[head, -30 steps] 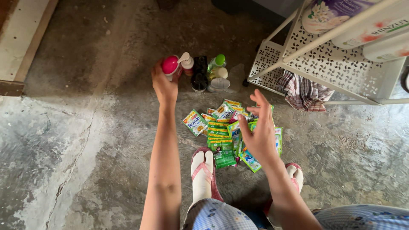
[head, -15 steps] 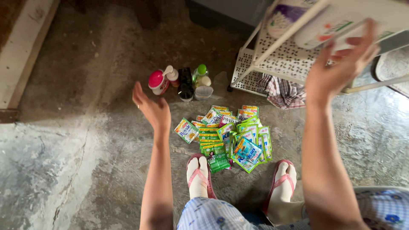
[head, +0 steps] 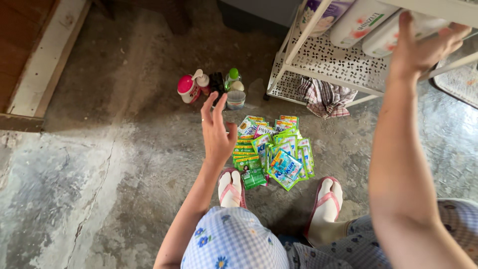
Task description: The person organizes various personal care items and cleaning supplies, moving them between a plastic shelving unit and the floor.
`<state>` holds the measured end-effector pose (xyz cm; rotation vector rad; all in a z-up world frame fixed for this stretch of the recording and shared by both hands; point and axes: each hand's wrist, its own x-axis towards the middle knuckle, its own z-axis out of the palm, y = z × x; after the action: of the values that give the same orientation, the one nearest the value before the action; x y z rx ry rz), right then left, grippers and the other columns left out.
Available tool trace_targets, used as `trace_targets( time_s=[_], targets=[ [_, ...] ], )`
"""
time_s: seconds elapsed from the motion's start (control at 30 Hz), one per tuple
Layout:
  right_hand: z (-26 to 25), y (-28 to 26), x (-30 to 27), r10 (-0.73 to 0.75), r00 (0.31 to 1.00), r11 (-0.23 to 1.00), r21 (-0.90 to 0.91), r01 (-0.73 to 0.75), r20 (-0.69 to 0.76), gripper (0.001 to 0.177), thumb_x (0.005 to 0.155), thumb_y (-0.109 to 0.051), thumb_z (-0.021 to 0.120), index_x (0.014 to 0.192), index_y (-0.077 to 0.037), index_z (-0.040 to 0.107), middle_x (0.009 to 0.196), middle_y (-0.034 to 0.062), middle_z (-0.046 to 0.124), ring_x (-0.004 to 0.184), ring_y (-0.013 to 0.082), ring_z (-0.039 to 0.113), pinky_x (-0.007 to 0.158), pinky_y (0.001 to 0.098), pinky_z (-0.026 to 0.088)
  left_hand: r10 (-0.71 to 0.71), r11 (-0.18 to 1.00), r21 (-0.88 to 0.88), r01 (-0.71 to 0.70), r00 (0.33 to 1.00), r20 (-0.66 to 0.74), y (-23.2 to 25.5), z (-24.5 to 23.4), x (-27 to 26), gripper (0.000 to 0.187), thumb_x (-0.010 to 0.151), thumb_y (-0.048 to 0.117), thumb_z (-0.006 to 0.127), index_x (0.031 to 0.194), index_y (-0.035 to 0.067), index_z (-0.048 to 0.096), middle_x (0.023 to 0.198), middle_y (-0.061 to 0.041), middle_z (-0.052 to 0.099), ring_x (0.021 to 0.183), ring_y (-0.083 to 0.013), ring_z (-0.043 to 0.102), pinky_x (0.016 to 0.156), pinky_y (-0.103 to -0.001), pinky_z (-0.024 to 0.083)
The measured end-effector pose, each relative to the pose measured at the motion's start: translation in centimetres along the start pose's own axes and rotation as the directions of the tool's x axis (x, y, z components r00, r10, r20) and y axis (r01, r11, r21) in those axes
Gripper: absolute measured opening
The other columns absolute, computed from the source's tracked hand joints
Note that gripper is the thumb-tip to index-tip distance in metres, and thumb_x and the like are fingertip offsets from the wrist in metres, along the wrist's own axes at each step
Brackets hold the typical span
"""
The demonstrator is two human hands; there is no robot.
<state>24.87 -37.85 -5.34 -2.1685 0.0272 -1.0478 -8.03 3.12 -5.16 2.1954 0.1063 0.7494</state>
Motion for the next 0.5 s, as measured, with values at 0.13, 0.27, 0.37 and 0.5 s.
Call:
trace_targets(
  time_s=[0.13,0.27,0.37,0.5],
  targets=[
    [-2.3,-4.1,-5.3,0.232,0.969,0.943,0.224,-0.246,0.085,0.105,0.093,-0.009,0.095,0.164,-0.008,0.018,0.161,0.0165,0.048,0.146,0.0295,0.058,0.113,0.0365,0.055,0.072,0.996,-0.06,-0.072,0.997,-0.001,1.8,0.0,0.1,0.07,0.085,-0.006,0.061,0.152,0.009,0.047,0.152,-0.018,0.045,0.142,-0.0391,0.048,0.114,-0.046,0.046],
    [-5.8,-9.9,-12.6,0.153,0.988,0.893,0.426,-0.144,0.014,0.087,0.102,-0.008,0.093,0.155,-0.006,0.024,0.162,0.0185,0.04,0.149,0.035,0.061,0.106,0.0387,0.063,0.133,0.978,-0.169,-0.12,0.988,0.072,3.8,-0.3,0.9,0.063,0.095,0.003,0.069,0.153,0.011,0.046,0.151,-0.014,0.051,0.143,-0.0329,0.051,0.118,-0.045,0.047],
    [-9.5,-16.6,-17.4,-0.322,0.937,0.921,0.182,0.343,-0.135,0.094,0.098,-0.002,0.093,0.161,-0.01,0.024,0.167,0.0134,0.027,0.151,0.0337,0.038,0.122,0.045,0.05,0.221,0.966,-0.163,-0.2,0.967,0.126,5.3,-1.4,2.0,0.073,0.088,0.018,0.081,0.151,0.011,0.045,0.151,-0.011,0.052,0.144,-0.0317,0.049,0.122,-0.051,0.039],
    [-11.3,-25.5,-22.8,-0.254,0.96,0.898,0.399,0.188,0.118,0.098,0.087,-0.018,0.093,0.159,-0.008,0.027,0.156,0.0099,0.035,0.146,0.0297,0.041,0.123,0.0455,0.038,0.277,0.958,-0.129,-0.258,0.947,0.164,6.2,-2.8,2.1,0.093,0.071,0.032,0.093,0.148,0.007,0.046,0.151,-0.011,0.05,0.142,-0.0369,0.047,0.12,-0.056,0.031]
  ],
)
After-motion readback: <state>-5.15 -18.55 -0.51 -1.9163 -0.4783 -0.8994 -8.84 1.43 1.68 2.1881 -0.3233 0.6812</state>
